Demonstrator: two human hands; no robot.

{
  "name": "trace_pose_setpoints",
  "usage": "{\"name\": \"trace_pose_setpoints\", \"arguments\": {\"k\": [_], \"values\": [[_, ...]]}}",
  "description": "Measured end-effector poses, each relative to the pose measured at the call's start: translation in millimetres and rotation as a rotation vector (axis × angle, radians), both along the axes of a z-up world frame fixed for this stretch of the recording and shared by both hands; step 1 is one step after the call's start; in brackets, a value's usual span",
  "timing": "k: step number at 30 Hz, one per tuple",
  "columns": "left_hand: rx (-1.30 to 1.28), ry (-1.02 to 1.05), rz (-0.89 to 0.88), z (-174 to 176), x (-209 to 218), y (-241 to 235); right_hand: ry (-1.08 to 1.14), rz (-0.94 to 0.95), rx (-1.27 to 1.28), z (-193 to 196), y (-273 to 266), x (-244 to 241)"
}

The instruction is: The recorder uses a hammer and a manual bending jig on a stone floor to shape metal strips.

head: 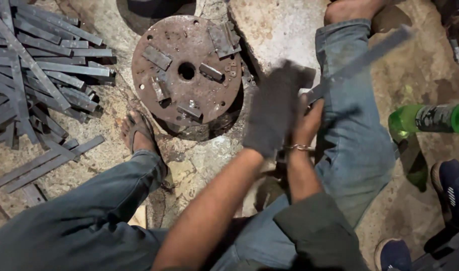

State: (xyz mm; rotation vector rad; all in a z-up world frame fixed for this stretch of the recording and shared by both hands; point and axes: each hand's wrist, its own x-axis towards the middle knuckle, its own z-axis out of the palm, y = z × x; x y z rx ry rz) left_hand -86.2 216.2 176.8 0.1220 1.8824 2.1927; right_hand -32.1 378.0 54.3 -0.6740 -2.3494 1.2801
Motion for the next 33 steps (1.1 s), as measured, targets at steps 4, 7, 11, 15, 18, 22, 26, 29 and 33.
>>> {"name": "trace_pose_setpoints", "arguments": {"k": [4, 7, 11, 15, 18, 22, 26, 29, 33], "values": [[-0.88, 0.134, 0.263, -171, 3, -27, -0.064, 0.002, -0.14, -10, -12, 2], [-0.996, -0.242, 0.227, -191, 48, -39, -0.131, 0.081, -0.292, -19, -4, 13], [-1.115, -0.538, -0.28, -185, 100, -42, -0.138, 0.192, -0.293, 7, -23, 32], [-1.127, -0.39, -0.387, -209, 114, -34, -0.201, 0.14, -0.367, 21, -40, 41], [-1.091, -0.333, -0.329, -205, 105, -34, -0.06, 0.266, -0.426, 13, -45, 36], [-0.983, -0.549, -0.372, -209, 93, -48, -0.007, 0.276, -0.443, 5, -49, 29], [-0.696, -0.298, -0.288, -200, 81, -55, -0.062, 0.247, -0.478, 2, -51, 27], [-0.544, -0.178, -0.082, -169, 52, -43, -0.002, 0.302, -0.418, 10, -53, 21], [-0.38, -0.055, 0.091, -144, 25, -31, -0.05, 0.253, -0.376, -3, -53, 22]]}}
